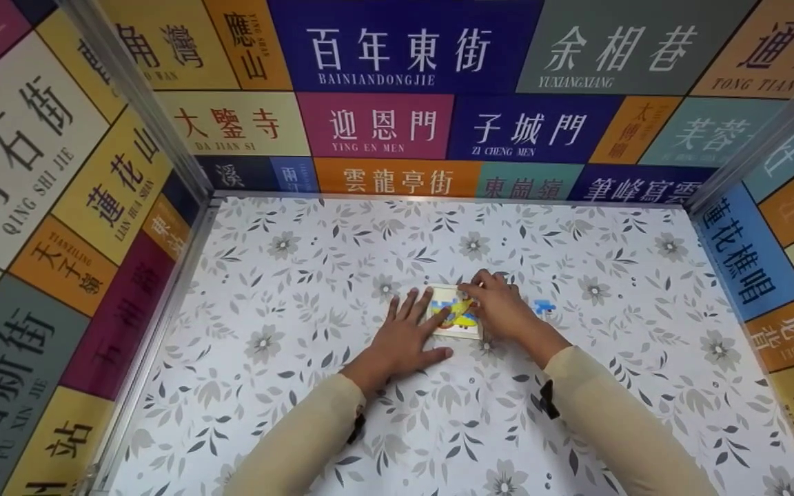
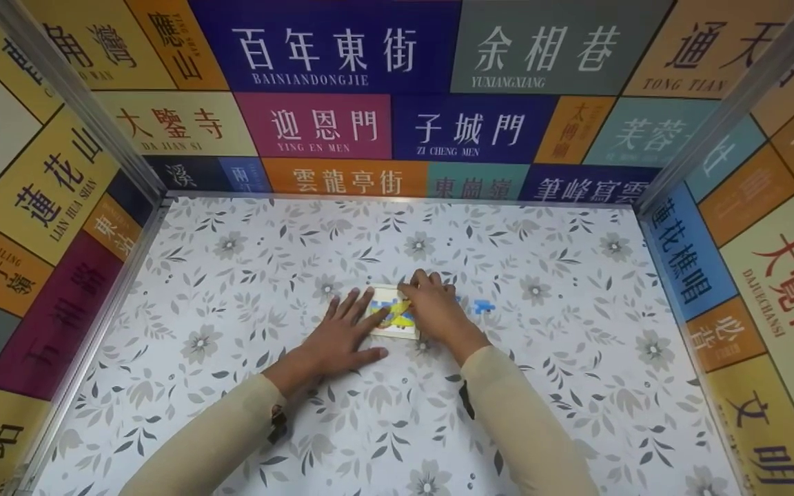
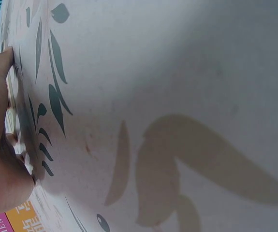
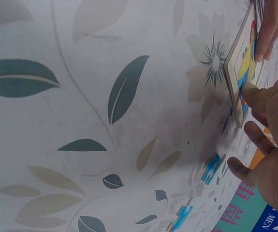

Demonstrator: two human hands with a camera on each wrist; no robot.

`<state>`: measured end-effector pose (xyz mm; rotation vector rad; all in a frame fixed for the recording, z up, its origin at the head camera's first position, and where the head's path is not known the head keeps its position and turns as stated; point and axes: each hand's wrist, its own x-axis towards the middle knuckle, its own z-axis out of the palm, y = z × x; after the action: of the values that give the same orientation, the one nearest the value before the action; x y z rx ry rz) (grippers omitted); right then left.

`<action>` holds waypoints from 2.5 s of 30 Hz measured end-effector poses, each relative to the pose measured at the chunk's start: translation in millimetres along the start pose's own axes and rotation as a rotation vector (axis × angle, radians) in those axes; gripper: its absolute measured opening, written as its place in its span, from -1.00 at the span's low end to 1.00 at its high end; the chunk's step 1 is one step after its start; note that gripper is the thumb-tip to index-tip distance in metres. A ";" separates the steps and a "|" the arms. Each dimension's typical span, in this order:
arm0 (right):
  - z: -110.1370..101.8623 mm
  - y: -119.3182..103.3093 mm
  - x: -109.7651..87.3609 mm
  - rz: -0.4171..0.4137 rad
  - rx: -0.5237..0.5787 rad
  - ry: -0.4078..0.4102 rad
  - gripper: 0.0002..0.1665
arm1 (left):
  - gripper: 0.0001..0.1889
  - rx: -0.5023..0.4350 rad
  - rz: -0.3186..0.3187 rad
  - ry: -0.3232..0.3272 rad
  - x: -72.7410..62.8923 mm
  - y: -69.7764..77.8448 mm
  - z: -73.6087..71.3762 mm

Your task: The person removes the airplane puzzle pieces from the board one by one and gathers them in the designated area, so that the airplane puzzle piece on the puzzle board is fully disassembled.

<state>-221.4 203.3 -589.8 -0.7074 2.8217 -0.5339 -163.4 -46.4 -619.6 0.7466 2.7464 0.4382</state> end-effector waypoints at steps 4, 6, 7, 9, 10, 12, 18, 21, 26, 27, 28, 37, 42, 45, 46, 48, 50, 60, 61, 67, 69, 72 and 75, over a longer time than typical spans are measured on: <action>-1.1 -0.5 1.2 0.048 -0.015 -0.013 -0.51 | -0.11 -0.002 -0.004 -0.003 0.9 -1.1 1.3; -1.6 -0.5 1.8 0.066 -0.011 -0.021 -0.57 | -0.11 -0.003 -0.005 -0.006 0.8 -1.4 1.5; -1.8 -0.4 1.9 0.072 -0.011 -0.023 -0.60 | -0.11 -0.004 -0.005 -0.008 0.8 -1.4 1.5; -2.2 -0.1 1.9 0.085 -0.008 -0.028 -0.63 | -0.11 -0.002 -0.004 -0.008 0.8 -1.4 1.4; -2.2 0.0 2.0 0.091 -0.007 -0.030 -0.65 | -0.11 0.000 -0.004 -0.007 0.7 -1.3 1.3; -1.5 0.5 2.4 0.099 -0.008 -0.032 -0.65 | -0.10 0.004 -0.003 -0.005 0.9 -1.3 1.6; -0.4 1.0 2.7 0.106 0.000 -0.029 -0.65 | -0.10 0.010 -0.001 0.001 1.2 -1.1 1.9; -1.3 0.6 3.1 0.106 0.017 -0.030 -0.67 | -0.11 0.009 0.001 0.000 0.4 -0.7 0.3; -4.6 -1.6 2.3 0.106 0.057 -0.027 -0.69 | -0.11 -0.008 0.008 0.006 -0.9 0.9 -1.8; -5.1 -2.1 2.2 0.109 0.063 -0.028 -0.69 | -0.11 -0.009 0.009 0.007 -0.9 1.0 -1.7; -5.0 -2.2 2.4 0.110 0.063 -0.029 -0.69 | -0.11 -0.005 0.007 0.006 -0.6 1.0 -1.4; -3.0 -1.3 4.9 0.140 0.063 -0.046 -0.68 | -0.11 0.010 -0.004 -0.005 0.4 -0.6 0.7; -2.6 0.7 4.4 0.128 0.065 -0.041 -0.71 | -0.11 -0.004 0.006 -0.001 0.4 -0.7 0.9; -2.3 1.6 3.3 0.107 0.055 -0.025 -0.70 | -0.11 -0.007 0.008 -0.002 0.4 -0.5 0.5; -2.4 1.6 2.8 0.098 0.051 -0.020 -0.70 | -0.11 -0.007 0.009 0.000 0.4 -0.3 0.4; -2.2 2.3 2.2 0.083 0.048 -0.012 -0.68 | -0.11 -0.005 0.010 0.005 0.2 0.5 -0.2; -2.5 2.5 1.5 0.068 0.053 -0.004 -0.67 | -0.11 0.000 0.011 0.009 0.1 1.0 -0.5; -3.9 4.4 -1.2 0.037 0.001 0.021 -0.69 | -0.11 -0.021 0.008 0.005 1.5 2.2 -0.1; -3.7 4.5 -1.3 0.042 -0.010 0.021 -0.68 | -0.11 -0.019 0.009 0.006 1.5 2.2 0.1; -4.7 5.3 -2.1 0.053 -0.035 0.024 -0.70 | -0.11 -0.016 0.008 0.012 2.5 2.4 1.1; -5.1 6.1 -2.8 0.043 -0.030 0.032 -0.71 | -0.12 -0.013 0.007 0.010 2.7 2.6 0.9; -6.8 7.9 -4.8 0.023 -0.002 0.051 -0.74 | -0.11 -0.011 0.009 0.006 2.2 3.3 -0.8; -8.8 10.1 -7.4 0.000 0.025 0.071 -0.77 | -0.11 -0.014 0.011 0.005 1.5 3.3 -2.4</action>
<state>-221.5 217.8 -584.9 -0.6965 2.8747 -0.6053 -163.9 -43.4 -616.4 0.7589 2.7426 0.4619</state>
